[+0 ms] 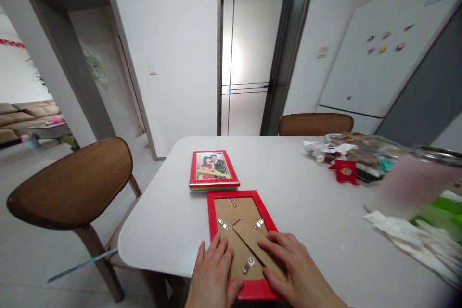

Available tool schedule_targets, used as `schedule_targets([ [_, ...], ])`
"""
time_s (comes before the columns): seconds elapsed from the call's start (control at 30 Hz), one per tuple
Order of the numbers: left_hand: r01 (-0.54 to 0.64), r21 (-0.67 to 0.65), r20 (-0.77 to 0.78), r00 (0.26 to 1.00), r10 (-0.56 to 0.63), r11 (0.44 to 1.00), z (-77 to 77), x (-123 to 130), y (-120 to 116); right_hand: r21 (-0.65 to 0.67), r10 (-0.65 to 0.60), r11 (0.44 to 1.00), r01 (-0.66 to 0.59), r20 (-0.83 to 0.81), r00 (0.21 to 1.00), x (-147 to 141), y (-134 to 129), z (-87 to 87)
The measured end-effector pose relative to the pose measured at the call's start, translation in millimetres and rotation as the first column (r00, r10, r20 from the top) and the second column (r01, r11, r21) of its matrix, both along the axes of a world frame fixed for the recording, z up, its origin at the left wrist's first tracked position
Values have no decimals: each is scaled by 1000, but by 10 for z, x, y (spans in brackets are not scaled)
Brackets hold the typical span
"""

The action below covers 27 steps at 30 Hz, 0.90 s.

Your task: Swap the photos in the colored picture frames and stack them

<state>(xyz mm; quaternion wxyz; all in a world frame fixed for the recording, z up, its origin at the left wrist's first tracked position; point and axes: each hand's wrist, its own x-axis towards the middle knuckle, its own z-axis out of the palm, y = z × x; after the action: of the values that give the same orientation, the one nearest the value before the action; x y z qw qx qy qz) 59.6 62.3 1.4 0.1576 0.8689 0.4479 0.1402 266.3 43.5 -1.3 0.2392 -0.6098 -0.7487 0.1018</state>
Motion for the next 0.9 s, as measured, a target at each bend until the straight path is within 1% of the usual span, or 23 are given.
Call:
schedule_targets([
  [0.07, -12, -15, -10, 1000, 12, 1000, 29, -5, -7, 13, 21, 1000, -21, 24, 999, 2, 4, 10],
  [0.17, 57, -62, -28, 998, -59, 996, 79, -12, -11, 18, 53, 998, -54, 42, 998, 15, 56, 55],
  [0.23, 109, -92, -25, 993, -112, 990, 101, -15, -10, 35, 30, 999, -32, 53, 998, 26, 144, 79],
  [0.27, 115, -99, -20, 993, -117, 988, 105, -15, -9, 49, 4, 999, -7, 65, 998, 31, 203, 85],
  [0.37, 80, -92, -4, 997, -81, 992, 90, -8, -5, 89, -71, 994, 60, 121, 990, 36, 383, 89],
  [0.43, 58, -79, 15, 998, -57, 995, 66, 1, -4, 94, -75, 994, 61, 152, 986, 37, 464, 85],
  [0.5, 41, -62, 37, 999, -38, 997, 41, 10, -7, 85, -51, 996, 38, 156, 986, 46, 496, 76],
  [0.67, 21, -47, 50, 999, -19, 999, 10, 20, -29, 84, -8, 996, -1, 107, 994, 100, 463, 46],
  [0.8, 10, -53, 46, 999, -8, 999, 18, 18, -43, 91, 9, 996, -19, 109, 994, 63, 357, 77],
  [0.83, 11, -54, 47, 999, -9, 998, 23, 19, -47, 98, 32, 994, -43, 109, 994, 29, 305, 98],
  [0.9, 13, -54, 52, 999, -10, 998, 36, 21, -56, 96, 124, 986, -134, 106, 987, -60, 178, 153],
])
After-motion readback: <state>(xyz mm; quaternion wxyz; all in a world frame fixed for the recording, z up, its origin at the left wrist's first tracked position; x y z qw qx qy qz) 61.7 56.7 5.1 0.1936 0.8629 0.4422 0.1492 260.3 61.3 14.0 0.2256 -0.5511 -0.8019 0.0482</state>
